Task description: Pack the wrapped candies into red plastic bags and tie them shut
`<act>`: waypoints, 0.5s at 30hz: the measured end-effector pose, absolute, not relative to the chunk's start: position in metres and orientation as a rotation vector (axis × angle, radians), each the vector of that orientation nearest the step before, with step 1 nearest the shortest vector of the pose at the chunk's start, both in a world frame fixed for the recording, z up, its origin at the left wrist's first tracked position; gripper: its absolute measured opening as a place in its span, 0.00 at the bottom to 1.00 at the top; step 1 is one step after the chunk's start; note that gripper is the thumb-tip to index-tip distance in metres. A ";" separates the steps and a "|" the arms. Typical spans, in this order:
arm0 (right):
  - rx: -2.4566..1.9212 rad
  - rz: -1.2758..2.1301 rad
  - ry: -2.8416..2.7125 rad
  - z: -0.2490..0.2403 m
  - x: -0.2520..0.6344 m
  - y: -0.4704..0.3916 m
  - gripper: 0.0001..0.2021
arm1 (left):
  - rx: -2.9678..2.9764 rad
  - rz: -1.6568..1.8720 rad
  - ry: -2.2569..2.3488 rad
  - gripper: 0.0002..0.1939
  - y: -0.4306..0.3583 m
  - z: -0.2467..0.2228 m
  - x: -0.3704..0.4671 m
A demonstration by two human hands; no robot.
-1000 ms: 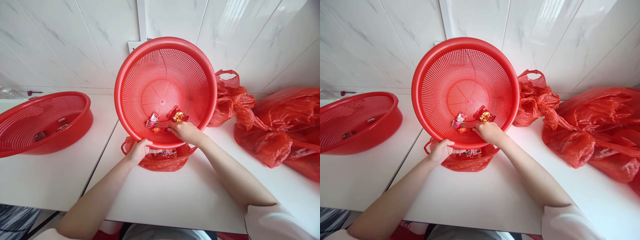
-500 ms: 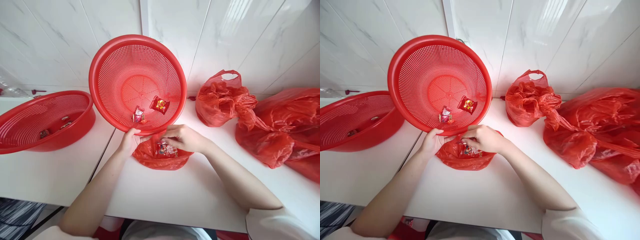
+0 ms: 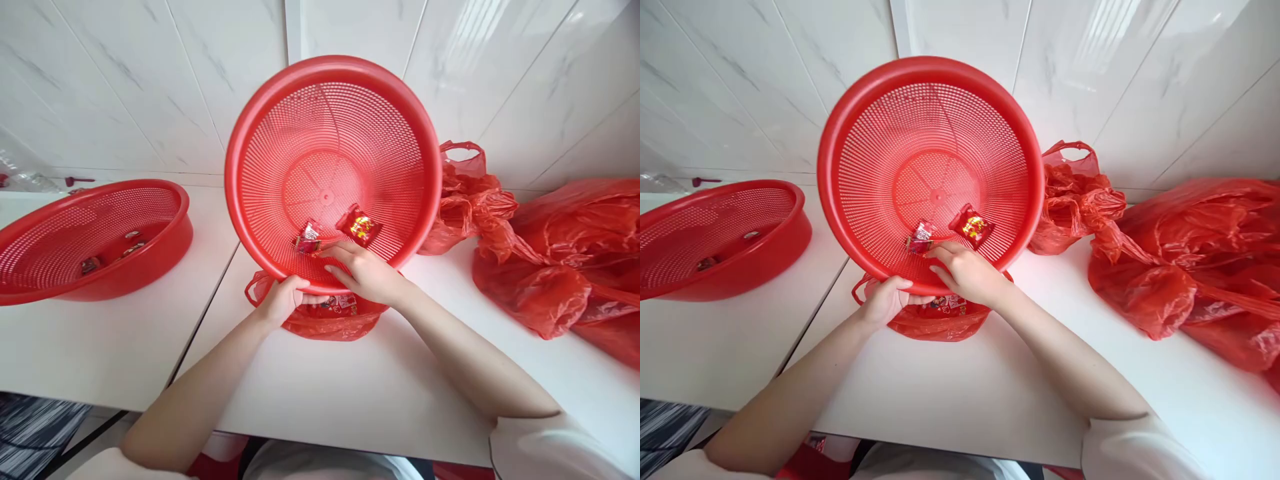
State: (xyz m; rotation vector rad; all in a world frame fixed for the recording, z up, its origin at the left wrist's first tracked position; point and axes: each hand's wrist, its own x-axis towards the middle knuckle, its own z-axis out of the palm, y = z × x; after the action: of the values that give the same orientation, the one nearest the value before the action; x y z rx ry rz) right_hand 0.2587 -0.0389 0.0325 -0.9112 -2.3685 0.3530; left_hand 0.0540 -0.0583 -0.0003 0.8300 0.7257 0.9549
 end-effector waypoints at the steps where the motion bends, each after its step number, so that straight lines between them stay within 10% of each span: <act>1: -0.930 0.371 -2.383 0.030 0.259 -0.038 0.16 | 0.826 0.922 0.718 0.17 -0.061 -0.001 0.057; 15: -1.003 0.644 -2.331 0.024 0.266 -0.028 0.18 | 0.792 0.905 0.742 0.18 -0.056 -0.006 0.055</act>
State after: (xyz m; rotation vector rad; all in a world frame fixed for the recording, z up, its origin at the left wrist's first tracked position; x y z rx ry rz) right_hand 0.2659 -0.0280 0.0244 -1.0034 -2.3312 0.6435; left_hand 0.0550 -0.0555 -0.0059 0.7924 0.7418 0.9050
